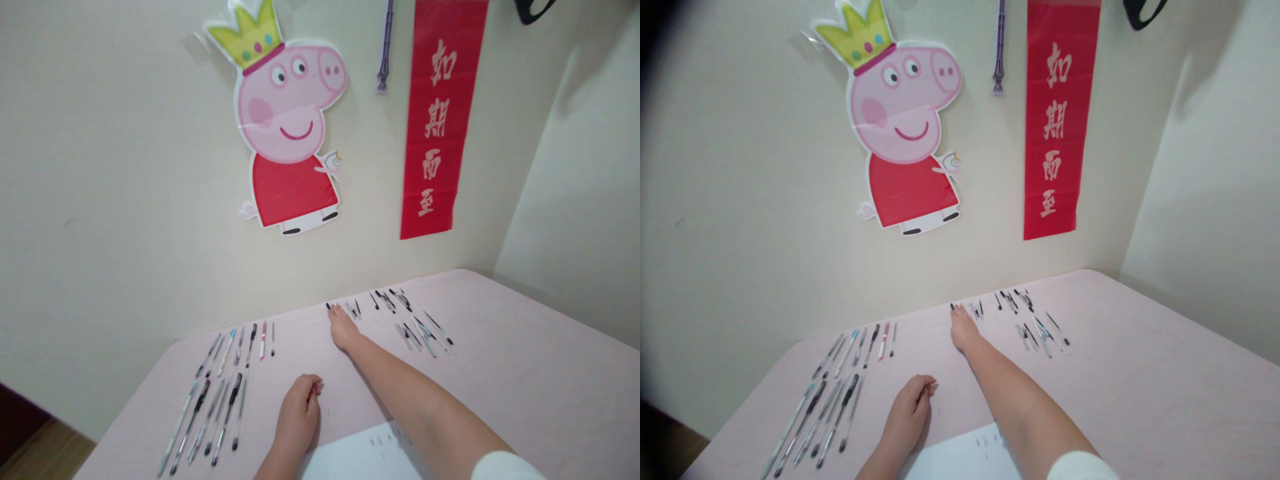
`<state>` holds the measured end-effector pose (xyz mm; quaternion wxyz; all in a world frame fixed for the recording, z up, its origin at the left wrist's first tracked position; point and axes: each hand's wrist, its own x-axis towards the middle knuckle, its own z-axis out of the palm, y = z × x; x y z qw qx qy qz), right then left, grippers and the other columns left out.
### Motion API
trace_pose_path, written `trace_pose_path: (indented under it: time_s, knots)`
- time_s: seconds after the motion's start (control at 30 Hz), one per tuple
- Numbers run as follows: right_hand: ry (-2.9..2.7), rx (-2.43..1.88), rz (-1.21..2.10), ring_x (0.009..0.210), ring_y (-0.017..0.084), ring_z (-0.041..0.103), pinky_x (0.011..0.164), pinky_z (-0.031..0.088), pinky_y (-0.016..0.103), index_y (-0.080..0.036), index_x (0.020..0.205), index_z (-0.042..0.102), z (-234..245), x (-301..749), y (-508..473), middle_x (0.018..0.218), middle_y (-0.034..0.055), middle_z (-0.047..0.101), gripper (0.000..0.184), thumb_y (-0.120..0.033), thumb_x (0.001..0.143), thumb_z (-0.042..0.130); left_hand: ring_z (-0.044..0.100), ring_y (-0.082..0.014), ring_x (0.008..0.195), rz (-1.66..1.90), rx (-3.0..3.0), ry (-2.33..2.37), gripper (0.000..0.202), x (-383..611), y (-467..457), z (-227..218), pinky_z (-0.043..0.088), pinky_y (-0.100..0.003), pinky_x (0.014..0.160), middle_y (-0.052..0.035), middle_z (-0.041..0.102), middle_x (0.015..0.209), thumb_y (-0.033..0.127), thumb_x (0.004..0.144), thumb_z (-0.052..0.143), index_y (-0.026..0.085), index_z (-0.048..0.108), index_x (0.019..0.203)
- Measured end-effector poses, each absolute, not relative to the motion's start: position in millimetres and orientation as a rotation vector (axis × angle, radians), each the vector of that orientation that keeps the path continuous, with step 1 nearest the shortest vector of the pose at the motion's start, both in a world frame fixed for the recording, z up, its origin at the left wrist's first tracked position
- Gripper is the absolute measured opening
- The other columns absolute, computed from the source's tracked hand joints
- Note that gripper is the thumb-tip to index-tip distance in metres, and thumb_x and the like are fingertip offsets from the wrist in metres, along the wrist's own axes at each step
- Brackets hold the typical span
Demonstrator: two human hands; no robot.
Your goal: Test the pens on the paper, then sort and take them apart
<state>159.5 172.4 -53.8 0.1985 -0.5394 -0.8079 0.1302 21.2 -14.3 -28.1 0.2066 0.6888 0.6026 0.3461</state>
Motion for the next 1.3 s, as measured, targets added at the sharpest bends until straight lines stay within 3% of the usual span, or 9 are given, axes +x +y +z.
trace_pose_path:
  time_s: [0.47,0.7,0.93,1.3]
  knots:
    - [-2.252,-1.447,0.375,0.138,0.021,0.018,0.112,0.018,0.036,-0.002,0.134,0.041,-33,160,156,0.146,0.0169,0.029,0.055,0.001,0.080,0.033,0.060,-0.0173,0.079,0.952,1.928,1.677,0.026,21,-14,-28,0.046,-0.029,0.075,-0.0049,0.064,0.080,0.013,0.078,0.036,0.018,0.059,0.086]
    - [-2.414,-1.174,0.493,0.136,0.023,0.025,0.111,0.022,0.036,-0.006,0.130,0.048,-13,154,66,0.142,0.0158,0.038,0.046,-0.012,0.086,0.034,0.060,-0.0178,0.079,1.008,1.905,1.660,0.026,20,-11,-32,0.046,-0.031,0.076,-0.0053,0.064,0.082,0.012,0.077,0.037,0.018,0.060,0.087]
    - [-2.457,-1.271,0.716,0.136,0.024,0.024,0.112,0.023,0.038,-0.003,0.140,0.031,-19,167,-15,0.147,0.0153,0.029,0.059,-0.010,0.082,0.037,0.058,-0.0175,0.078,1.027,1.903,1.657,0.023,19,-11,-35,0.046,-0.031,0.075,-0.0047,0.062,0.079,0.011,0.075,0.036,0.019,0.058,0.077]
    - [-2.403,-1.204,0.674,0.134,0.023,0.029,0.112,0.022,0.038,-0.006,0.138,0.036,-22,176,-17,0.144,0.0135,0.035,0.056,-0.015,0.083,0.039,0.059,-0.0175,0.079,1.051,1.938,1.644,0.022,17,-14,-33,0.046,-0.032,0.075,-0.0048,0.063,0.081,0.016,0.081,0.038,0.019,0.059,0.082]
